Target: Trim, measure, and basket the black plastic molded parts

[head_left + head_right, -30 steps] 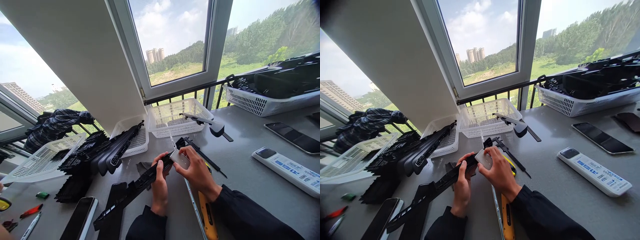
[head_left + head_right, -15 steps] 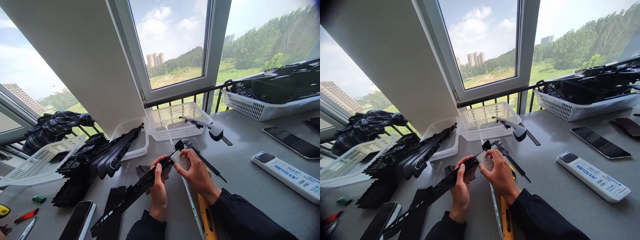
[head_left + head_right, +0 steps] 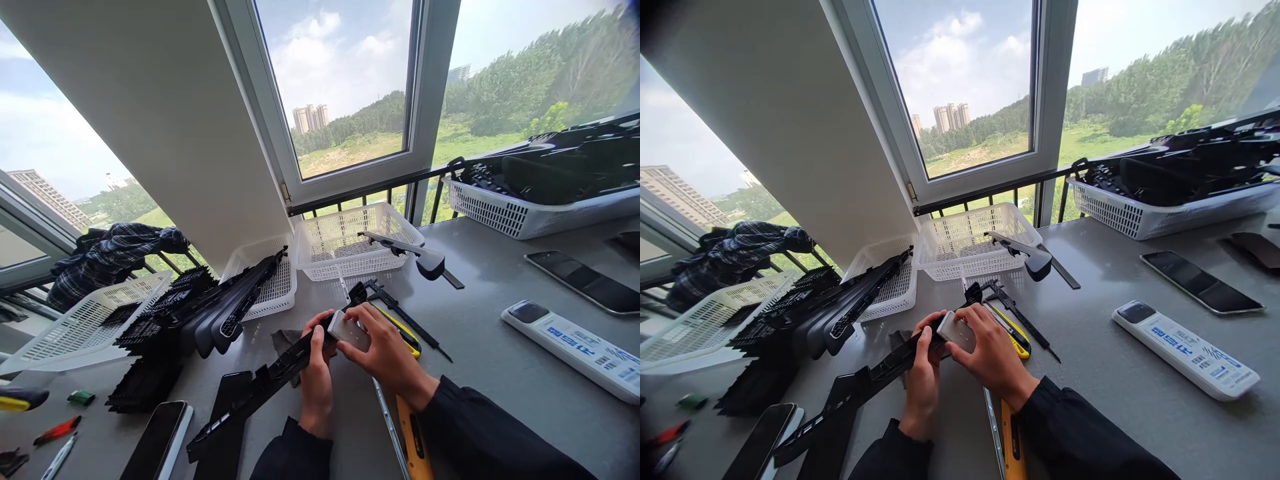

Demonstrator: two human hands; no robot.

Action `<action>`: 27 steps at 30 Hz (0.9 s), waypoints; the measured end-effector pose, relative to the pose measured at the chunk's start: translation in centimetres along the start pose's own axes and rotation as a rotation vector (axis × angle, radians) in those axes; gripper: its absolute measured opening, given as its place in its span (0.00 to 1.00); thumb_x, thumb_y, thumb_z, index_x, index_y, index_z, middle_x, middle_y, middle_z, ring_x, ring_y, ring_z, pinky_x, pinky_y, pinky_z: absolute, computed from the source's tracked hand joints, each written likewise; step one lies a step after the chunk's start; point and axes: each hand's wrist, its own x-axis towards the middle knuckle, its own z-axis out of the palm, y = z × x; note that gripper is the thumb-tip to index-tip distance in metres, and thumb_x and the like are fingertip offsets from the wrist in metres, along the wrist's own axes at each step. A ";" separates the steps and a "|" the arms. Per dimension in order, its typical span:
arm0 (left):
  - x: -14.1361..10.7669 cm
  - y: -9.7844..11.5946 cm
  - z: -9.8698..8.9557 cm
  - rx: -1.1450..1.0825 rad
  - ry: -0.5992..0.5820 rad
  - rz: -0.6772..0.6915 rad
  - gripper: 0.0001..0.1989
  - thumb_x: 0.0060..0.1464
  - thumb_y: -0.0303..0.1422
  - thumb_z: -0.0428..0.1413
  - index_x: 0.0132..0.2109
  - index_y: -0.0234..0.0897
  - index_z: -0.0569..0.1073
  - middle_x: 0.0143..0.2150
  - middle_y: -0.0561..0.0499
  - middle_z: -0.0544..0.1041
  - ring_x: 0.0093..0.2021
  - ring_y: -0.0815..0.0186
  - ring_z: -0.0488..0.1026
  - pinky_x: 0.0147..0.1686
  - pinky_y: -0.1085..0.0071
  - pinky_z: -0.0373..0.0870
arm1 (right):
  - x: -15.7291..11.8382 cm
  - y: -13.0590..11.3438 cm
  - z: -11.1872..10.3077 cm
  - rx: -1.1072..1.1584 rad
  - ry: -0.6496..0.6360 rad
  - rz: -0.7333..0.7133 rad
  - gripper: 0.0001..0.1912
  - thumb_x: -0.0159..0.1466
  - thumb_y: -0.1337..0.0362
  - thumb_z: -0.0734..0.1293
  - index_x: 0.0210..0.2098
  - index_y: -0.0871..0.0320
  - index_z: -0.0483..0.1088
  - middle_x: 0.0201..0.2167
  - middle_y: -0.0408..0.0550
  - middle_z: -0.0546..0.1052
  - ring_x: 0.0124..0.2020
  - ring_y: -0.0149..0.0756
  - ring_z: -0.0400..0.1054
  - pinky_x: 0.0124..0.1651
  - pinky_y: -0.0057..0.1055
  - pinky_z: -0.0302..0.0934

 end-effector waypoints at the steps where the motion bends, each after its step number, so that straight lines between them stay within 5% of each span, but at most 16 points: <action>1: 0.0 -0.1 0.0 -0.011 0.000 0.006 0.18 0.63 0.47 0.59 0.51 0.41 0.81 0.55 0.44 0.81 0.52 0.55 0.79 0.49 0.63 0.78 | 0.0 0.0 0.1 -0.004 0.017 0.026 0.14 0.64 0.63 0.73 0.47 0.52 0.69 0.45 0.47 0.75 0.46 0.44 0.71 0.48 0.39 0.67; 4: 0.1 -0.3 0.0 -0.008 0.006 0.014 0.19 0.62 0.48 0.59 0.51 0.42 0.80 0.55 0.45 0.81 0.55 0.54 0.78 0.52 0.61 0.77 | -0.2 -0.3 0.3 -0.010 0.021 0.042 0.15 0.64 0.64 0.73 0.48 0.52 0.68 0.45 0.48 0.74 0.46 0.45 0.71 0.48 0.40 0.67; 9: 0.3 -0.5 -0.2 0.041 0.049 0.056 0.18 0.63 0.48 0.59 0.51 0.41 0.81 0.54 0.45 0.81 0.55 0.55 0.77 0.55 0.64 0.74 | -0.6 -1.1 0.3 0.006 -0.133 -0.143 0.18 0.59 0.72 0.73 0.46 0.51 0.69 0.47 0.47 0.74 0.49 0.44 0.70 0.53 0.40 0.66; 14: 0.3 -0.6 0.0 -0.117 0.010 -0.022 0.18 0.63 0.48 0.59 0.52 0.41 0.80 0.55 0.45 0.81 0.54 0.54 0.78 0.52 0.63 0.76 | -0.4 -0.8 0.0 -0.040 -0.008 -0.005 0.17 0.60 0.71 0.72 0.46 0.53 0.68 0.44 0.47 0.73 0.47 0.45 0.69 0.51 0.41 0.65; 19: 0.3 -0.9 -0.1 -0.120 0.050 -0.034 0.18 0.60 0.47 0.63 0.49 0.39 0.82 0.52 0.45 0.83 0.55 0.54 0.79 0.56 0.64 0.74 | -0.5 -1.0 0.1 0.018 -0.151 -0.124 0.19 0.58 0.73 0.73 0.46 0.52 0.69 0.47 0.46 0.74 0.49 0.43 0.69 0.52 0.37 0.65; 27: 0.2 -0.8 0.3 -0.113 -0.066 -0.039 0.18 0.61 0.47 0.62 0.52 0.41 0.82 0.55 0.45 0.82 0.59 0.52 0.77 0.57 0.60 0.75 | -0.1 0.0 -0.6 0.000 0.110 -0.003 0.12 0.65 0.62 0.71 0.48 0.53 0.71 0.47 0.49 0.74 0.51 0.47 0.69 0.54 0.41 0.65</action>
